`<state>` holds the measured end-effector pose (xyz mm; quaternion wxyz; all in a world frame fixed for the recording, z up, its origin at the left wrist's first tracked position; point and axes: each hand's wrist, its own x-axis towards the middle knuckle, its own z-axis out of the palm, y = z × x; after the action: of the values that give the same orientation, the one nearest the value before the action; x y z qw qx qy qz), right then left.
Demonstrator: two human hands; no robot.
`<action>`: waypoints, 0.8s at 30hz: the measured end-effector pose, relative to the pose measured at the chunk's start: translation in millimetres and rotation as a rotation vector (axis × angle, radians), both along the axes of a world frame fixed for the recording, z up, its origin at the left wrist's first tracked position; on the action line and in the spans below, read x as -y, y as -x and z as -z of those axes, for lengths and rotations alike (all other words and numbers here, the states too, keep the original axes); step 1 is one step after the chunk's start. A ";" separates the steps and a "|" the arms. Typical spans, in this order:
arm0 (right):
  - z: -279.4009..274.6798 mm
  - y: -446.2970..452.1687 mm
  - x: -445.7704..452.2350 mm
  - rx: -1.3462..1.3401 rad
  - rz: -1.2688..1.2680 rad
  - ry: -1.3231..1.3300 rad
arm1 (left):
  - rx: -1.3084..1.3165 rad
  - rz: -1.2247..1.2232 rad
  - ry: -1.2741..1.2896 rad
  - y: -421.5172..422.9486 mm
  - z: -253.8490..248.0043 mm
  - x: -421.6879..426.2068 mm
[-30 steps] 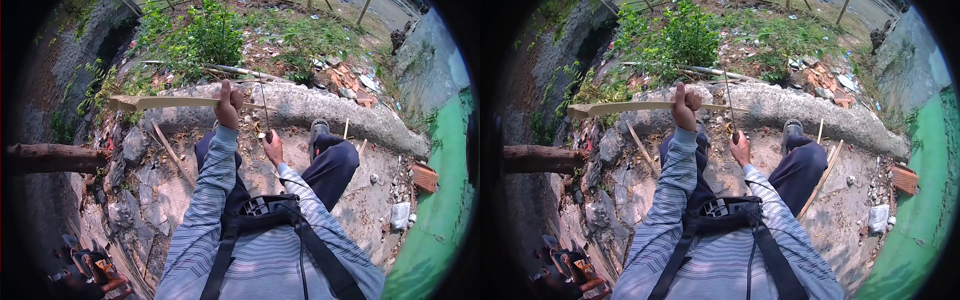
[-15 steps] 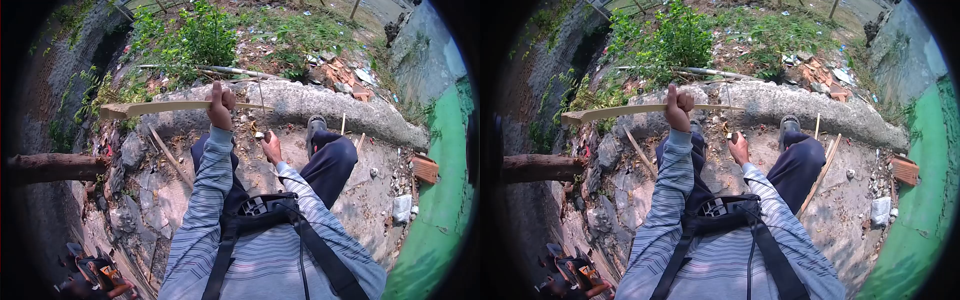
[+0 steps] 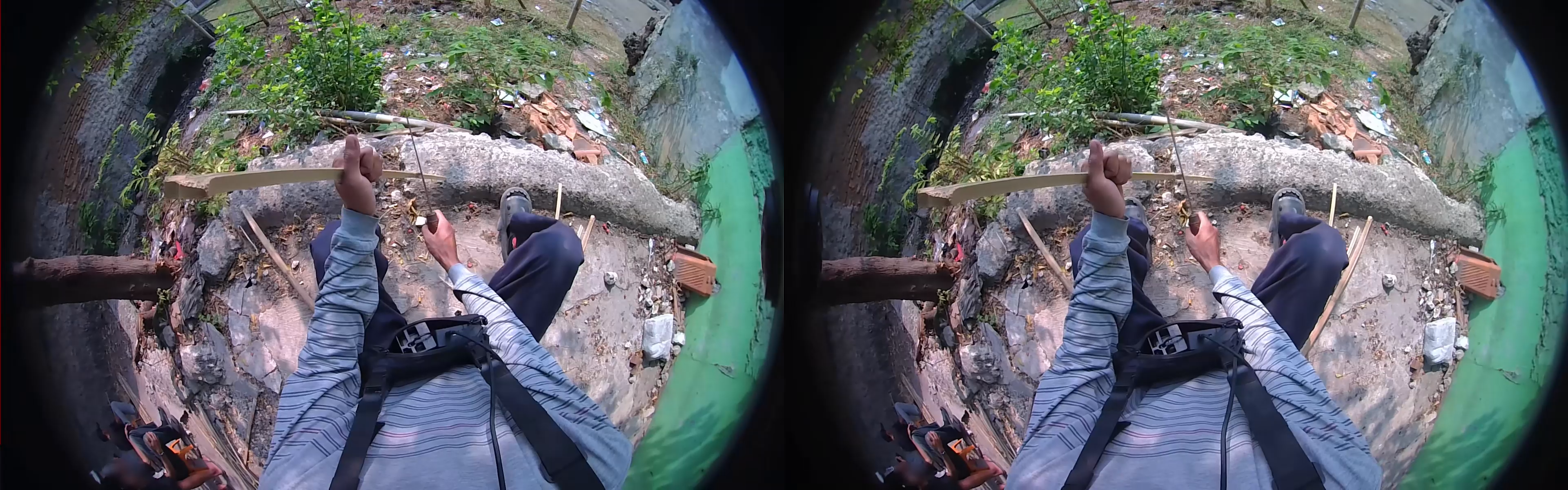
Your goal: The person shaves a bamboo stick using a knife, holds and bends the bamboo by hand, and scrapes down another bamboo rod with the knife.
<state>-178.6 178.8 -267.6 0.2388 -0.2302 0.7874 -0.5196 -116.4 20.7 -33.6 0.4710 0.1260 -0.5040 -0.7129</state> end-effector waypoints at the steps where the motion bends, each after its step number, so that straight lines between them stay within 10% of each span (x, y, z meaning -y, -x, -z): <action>1: -2.3 -0.4 1.4 0.001 -0.010 0.042 | 0.001 0.001 -0.001 0.4 -0.2 -0.6; 24: 33.0 -0.4 3.7 0.017 0.016 0.090 | 0.011 -0.027 0.008 2.5 -5.0 -0.2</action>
<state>-178.2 175.2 -300.6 0.2308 -0.2302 0.7630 -0.5583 -119.0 20.9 -28.7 0.4782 0.1348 -0.5078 -0.7038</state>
